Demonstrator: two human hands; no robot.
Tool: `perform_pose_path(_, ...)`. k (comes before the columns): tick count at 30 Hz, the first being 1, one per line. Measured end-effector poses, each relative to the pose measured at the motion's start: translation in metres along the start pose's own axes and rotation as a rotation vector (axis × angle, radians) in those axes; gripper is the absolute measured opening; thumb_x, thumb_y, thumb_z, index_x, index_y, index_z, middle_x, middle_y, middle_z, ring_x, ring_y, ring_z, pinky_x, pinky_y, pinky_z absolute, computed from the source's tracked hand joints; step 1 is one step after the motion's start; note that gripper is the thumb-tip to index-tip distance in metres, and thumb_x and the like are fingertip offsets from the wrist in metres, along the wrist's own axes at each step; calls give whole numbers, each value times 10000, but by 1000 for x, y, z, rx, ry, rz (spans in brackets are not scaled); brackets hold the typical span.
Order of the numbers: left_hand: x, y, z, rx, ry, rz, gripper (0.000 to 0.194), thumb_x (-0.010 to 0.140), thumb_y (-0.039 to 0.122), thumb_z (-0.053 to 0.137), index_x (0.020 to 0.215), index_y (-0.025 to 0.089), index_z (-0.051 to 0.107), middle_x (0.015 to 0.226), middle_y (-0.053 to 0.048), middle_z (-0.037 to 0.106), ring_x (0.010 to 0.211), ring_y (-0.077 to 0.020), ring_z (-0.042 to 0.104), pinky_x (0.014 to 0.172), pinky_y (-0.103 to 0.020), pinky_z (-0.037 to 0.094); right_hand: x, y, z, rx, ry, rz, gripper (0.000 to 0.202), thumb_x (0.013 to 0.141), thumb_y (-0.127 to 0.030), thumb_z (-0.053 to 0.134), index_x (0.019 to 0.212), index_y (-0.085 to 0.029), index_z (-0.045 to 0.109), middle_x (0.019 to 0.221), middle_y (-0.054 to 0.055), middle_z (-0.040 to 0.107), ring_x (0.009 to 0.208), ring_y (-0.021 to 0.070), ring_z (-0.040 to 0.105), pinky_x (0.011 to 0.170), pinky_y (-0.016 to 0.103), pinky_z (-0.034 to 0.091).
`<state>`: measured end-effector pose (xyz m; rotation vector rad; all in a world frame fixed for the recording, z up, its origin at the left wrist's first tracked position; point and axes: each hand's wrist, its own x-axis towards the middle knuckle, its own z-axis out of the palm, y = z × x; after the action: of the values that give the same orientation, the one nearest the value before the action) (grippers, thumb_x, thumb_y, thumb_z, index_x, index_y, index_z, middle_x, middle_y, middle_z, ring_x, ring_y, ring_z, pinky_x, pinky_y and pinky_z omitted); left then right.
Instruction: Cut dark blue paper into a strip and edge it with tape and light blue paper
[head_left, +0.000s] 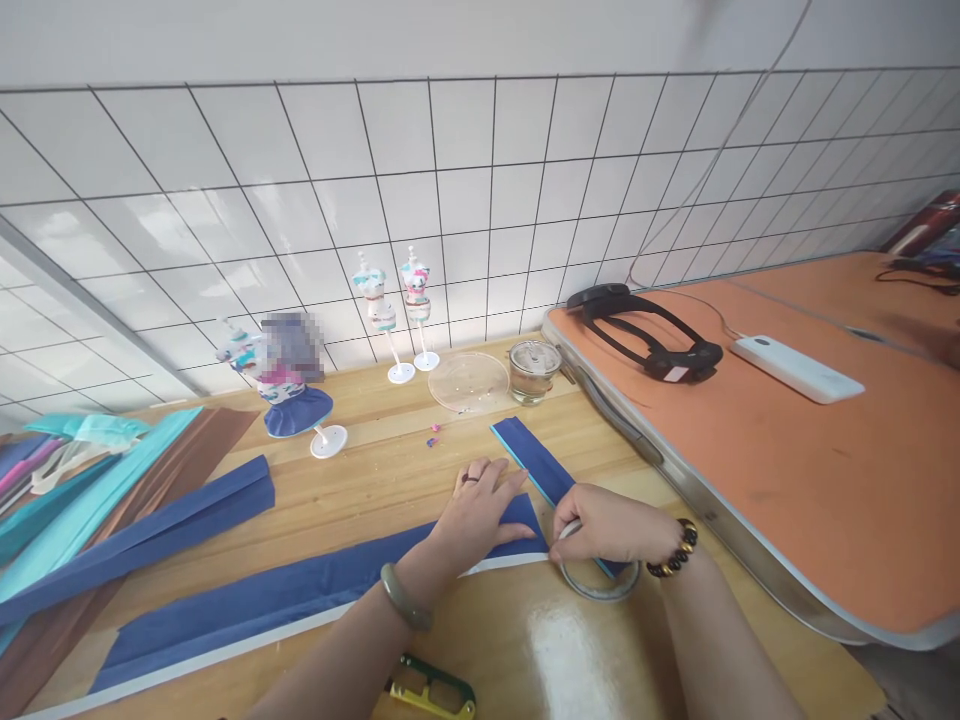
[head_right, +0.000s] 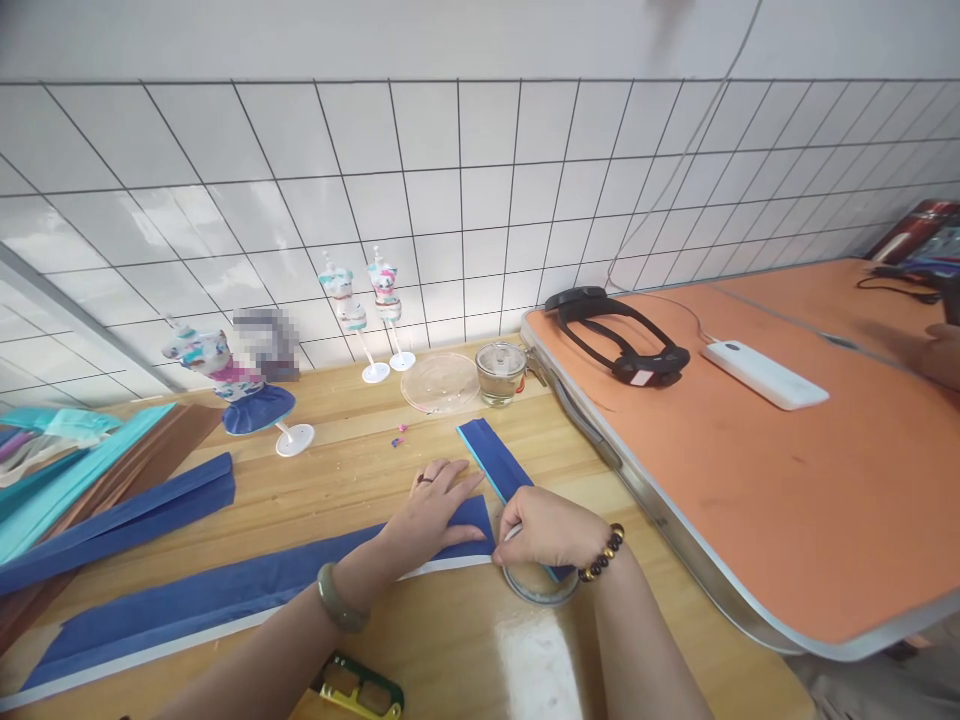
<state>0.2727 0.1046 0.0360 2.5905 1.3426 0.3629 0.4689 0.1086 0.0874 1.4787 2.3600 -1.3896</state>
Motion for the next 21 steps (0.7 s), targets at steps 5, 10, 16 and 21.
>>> perform_pose_path(5, 2, -1, 3, 24, 14, 4, 678, 721, 560, 563, 1300, 260, 377, 1291, -93, 434, 1176, -275, 363, 969, -447, 305, -8, -11, 0, -22, 16, -6, 189, 639, -300, 586, 633, -139, 685, 563, -16, 596, 527, 107, 469, 454, 194, 301)
perform_pose_path(10, 3, -2, 4, 46, 22, 1, 669, 711, 555, 578, 1282, 255, 401, 1283, -92, 440, 1176, -282, 368, 972, -448, 299, -20, -27, 4, -57, 52, -24, 135, 630, -239, 560, 598, -167, 669, 561, -27, 601, 512, 96, 466, 449, 192, 284)
perform_pose_path(16, 3, -2, 4, 56, 29, 5, 667, 716, 566, 563, 1275, 238, 409, 1269, -93, 453, 1169, -278, 370, 973, -438, 298, -27, -41, 9, -176, 105, -117, 136, 639, -202, 527, 559, -193, 637, 584, -26, 612, 542, 105, 481, 509, 207, 299)
perform_pose_path(21, 3, -3, 5, 56, 36, 18, 679, 718, 598, 528, 1276, 231, 406, 1268, -91, 454, 1159, -273, 378, 974, -434, 298, -32, -51, 13, -251, 127, -154, 162, 663, -202, 529, 523, -200, 611, 553, -27, 577, 569, 117, 483, 546, 218, 310)
